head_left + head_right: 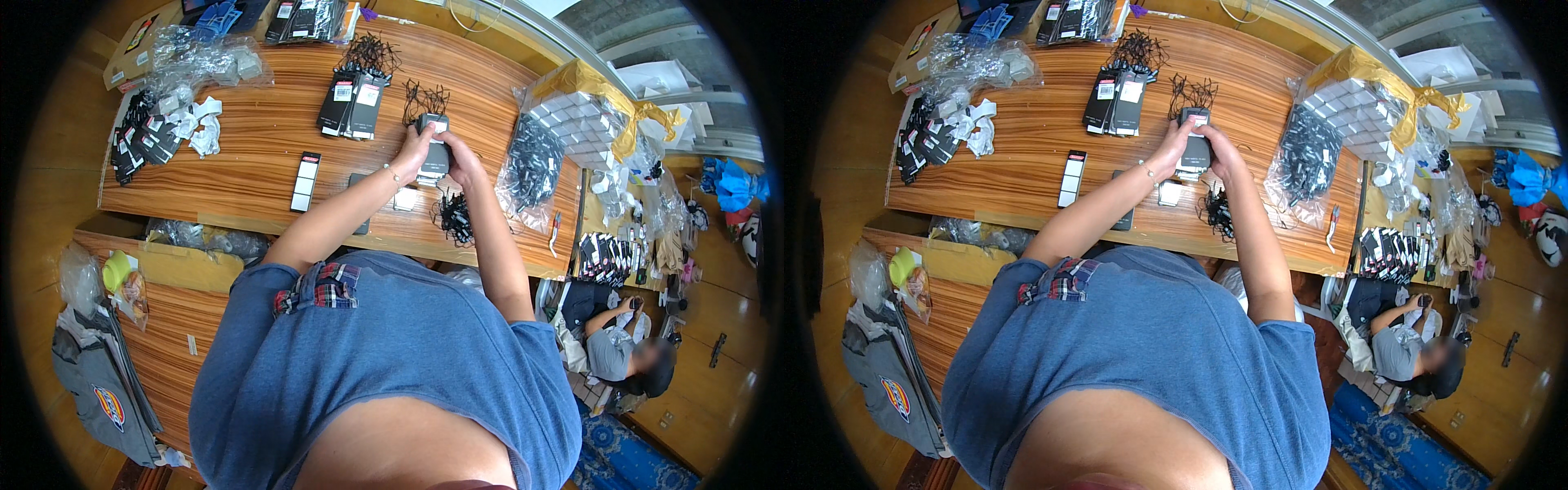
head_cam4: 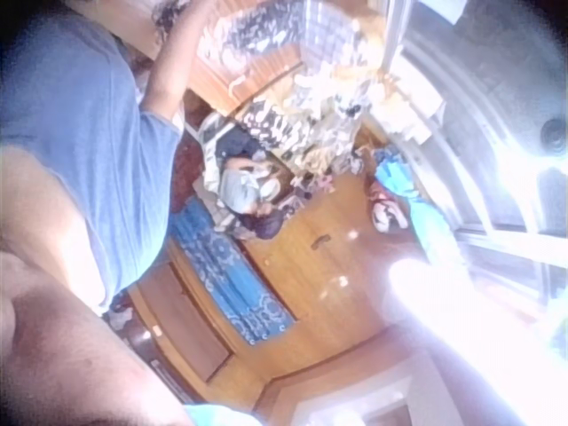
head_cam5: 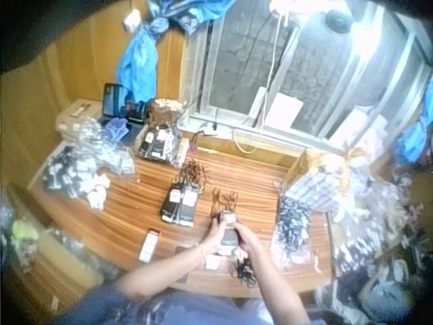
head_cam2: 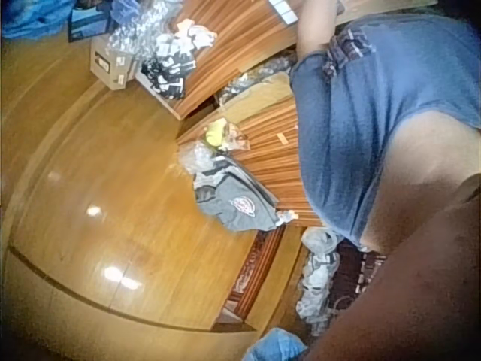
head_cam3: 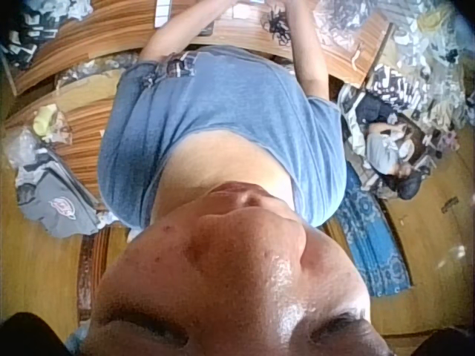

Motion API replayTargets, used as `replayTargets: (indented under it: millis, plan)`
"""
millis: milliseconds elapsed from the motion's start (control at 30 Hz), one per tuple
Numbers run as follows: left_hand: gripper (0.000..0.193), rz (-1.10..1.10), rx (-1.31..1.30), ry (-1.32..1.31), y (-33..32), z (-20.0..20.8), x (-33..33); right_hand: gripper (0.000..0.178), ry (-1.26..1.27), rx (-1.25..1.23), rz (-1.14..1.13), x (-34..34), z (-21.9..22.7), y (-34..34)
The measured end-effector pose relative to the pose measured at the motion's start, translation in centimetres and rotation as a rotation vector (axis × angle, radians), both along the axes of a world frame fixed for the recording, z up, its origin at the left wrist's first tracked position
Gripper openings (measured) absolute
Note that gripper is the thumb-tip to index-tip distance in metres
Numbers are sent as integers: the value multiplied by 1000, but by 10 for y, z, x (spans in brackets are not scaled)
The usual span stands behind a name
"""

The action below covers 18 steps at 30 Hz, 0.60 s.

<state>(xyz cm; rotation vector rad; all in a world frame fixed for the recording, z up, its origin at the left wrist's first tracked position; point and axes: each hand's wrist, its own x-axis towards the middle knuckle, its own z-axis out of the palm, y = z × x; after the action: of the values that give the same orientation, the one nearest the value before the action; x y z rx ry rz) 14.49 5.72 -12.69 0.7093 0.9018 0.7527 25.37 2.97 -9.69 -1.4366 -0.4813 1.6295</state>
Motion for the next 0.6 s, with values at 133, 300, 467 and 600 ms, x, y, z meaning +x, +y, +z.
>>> replayTargets:
  millis: [133,300,467,600]
  plan:
    - [50,67,116,118,-3,-7,8,37,122,-59,-39,-3,6,2]
    - [49,-32,286,375,-8,6,9,37,134,-60,-70,3,6,2]
    - [66,-16,396,422,-12,3,10,36,44,-75,-31,2,19,5]
    - [68,-111,283,200,-12,17,4,33,90,-69,-90,21,6,3]
